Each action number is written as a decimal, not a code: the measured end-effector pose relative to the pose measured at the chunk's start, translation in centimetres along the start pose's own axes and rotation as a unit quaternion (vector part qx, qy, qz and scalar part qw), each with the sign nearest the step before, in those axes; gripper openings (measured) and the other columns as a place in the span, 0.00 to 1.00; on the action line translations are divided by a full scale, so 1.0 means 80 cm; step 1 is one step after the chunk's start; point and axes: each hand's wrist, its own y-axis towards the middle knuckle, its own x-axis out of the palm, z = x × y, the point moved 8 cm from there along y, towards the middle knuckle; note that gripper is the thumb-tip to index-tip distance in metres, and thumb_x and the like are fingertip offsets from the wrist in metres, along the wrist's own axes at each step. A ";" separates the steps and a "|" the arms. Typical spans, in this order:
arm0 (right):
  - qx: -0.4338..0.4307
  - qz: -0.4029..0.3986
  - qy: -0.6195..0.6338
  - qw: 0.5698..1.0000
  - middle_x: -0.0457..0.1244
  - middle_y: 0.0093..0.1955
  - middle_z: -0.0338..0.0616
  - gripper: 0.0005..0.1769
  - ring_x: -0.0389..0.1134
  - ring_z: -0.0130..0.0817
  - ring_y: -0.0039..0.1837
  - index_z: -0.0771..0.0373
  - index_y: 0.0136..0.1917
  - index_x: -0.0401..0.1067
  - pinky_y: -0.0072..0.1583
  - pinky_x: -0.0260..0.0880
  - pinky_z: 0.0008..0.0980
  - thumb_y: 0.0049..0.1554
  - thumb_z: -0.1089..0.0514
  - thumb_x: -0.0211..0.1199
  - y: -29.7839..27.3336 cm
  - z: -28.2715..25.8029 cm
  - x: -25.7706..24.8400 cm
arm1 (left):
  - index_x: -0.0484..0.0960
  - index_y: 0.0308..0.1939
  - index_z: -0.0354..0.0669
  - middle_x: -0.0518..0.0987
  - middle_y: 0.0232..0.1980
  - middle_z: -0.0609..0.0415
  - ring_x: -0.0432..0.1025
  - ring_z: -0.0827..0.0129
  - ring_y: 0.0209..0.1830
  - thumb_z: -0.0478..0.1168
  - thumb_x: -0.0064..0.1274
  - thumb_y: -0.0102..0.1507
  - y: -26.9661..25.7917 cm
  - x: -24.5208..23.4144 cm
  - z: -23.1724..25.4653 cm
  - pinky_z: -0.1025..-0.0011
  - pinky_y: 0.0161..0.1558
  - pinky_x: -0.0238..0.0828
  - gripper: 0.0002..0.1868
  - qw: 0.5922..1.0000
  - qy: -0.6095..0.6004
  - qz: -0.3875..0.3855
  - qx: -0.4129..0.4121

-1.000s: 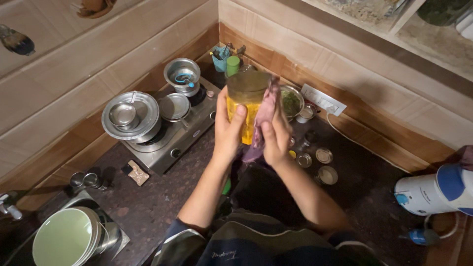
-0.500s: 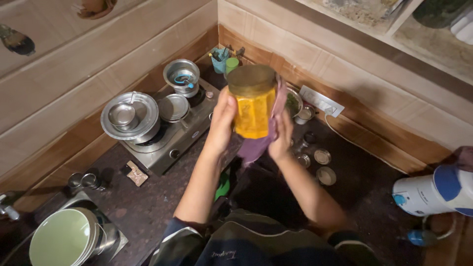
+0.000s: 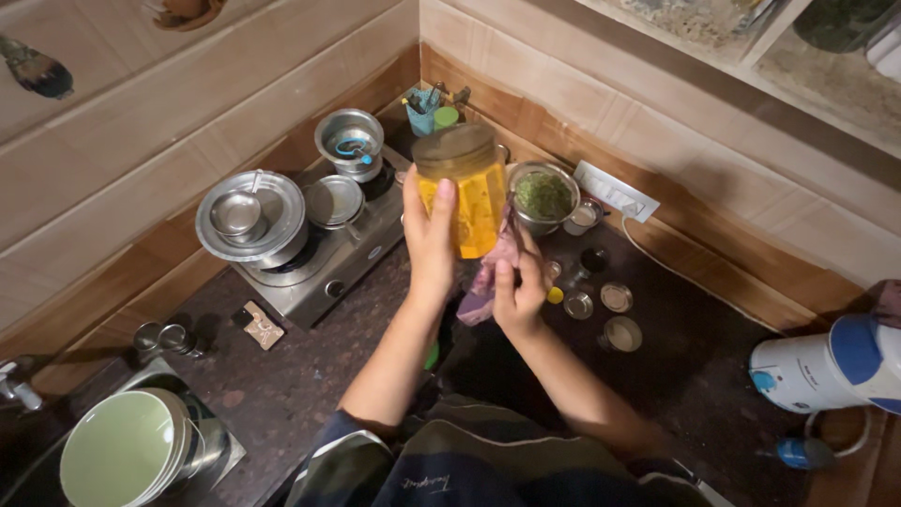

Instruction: The person wipes kitchen jars and containers with a cloth, twists their lids closed, and places the closed containers onto an upper shelf. They handle a white-powder jar, a yellow jar, an orange container, and a small jar with a spoon in turn before shelving them.

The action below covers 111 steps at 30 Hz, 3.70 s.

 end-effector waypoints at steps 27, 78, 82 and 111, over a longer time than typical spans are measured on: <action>0.056 -0.056 0.038 0.996 0.51 0.82 0.62 0.28 0.53 0.52 0.84 0.75 0.77 0.57 0.83 0.49 0.44 0.71 0.54 0.45 0.024 0.007 0.012 | 0.65 0.68 0.35 0.76 0.60 0.46 0.70 0.66 0.61 0.49 0.60 0.62 -0.002 0.013 0.009 0.67 0.64 0.67 0.36 0.993 0.104 -0.063 -0.001; 0.113 -0.016 0.042 0.993 0.54 0.80 0.56 0.33 0.52 0.47 0.82 0.69 0.79 0.54 0.82 0.47 0.42 0.69 0.48 0.47 0.079 0.040 -0.045 | 0.63 0.71 0.36 0.78 0.65 0.44 0.73 0.62 0.65 0.47 0.68 0.59 -0.005 0.084 0.014 0.63 0.68 0.70 0.43 0.981 0.065 -0.180 -0.020; 0.148 -0.030 0.076 0.986 0.61 0.76 0.53 0.30 0.61 0.43 0.78 0.67 0.76 0.63 0.80 0.57 0.39 0.71 0.47 0.43 0.088 0.068 -0.033 | 0.61 0.73 0.38 0.73 0.67 0.47 0.69 0.63 0.68 0.43 0.68 0.60 -0.005 0.078 0.013 0.64 0.70 0.65 0.43 0.983 0.021 -0.184 0.016; 0.487 0.064 0.058 0.869 0.63 0.62 0.48 0.42 0.67 0.34 0.57 0.67 0.75 0.58 0.57 0.67 0.33 0.54 0.48 0.68 -0.045 0.146 -0.179 | 0.61 0.73 0.36 0.74 0.64 0.48 0.70 0.63 0.65 0.39 0.67 0.60 -0.006 0.143 -0.137 0.65 0.68 0.66 0.41 0.959 -0.048 -0.267 -0.081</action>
